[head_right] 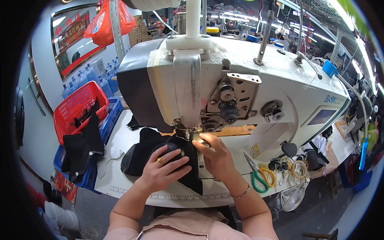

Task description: Stitching black leather shoe components together using an industrial sewing machine.

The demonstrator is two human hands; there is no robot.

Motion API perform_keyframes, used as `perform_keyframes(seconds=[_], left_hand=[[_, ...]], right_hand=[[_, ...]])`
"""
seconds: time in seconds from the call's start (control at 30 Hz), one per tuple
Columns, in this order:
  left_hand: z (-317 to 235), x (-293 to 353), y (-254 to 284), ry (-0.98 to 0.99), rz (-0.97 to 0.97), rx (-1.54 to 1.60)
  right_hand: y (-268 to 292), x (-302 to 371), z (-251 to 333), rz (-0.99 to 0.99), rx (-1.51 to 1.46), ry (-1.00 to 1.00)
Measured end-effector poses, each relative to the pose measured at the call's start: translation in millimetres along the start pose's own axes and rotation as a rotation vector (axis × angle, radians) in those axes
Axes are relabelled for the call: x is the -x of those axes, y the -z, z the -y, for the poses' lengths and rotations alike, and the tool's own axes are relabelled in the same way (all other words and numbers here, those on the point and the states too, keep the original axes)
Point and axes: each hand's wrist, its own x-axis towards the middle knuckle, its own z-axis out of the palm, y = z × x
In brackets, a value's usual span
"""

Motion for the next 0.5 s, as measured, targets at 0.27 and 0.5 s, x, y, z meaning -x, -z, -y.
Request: perform_keyframes(seconds=[0.27,0.5], left_hand=[[19,-3,-7,-0.028,-0.037,0.028],[33,0,-18,-0.009,-0.096,0.144]], right_hand=[[1,-1,2,0.005,0.020,0.009],[1,-1,1,0.013,0.012,0.007]])
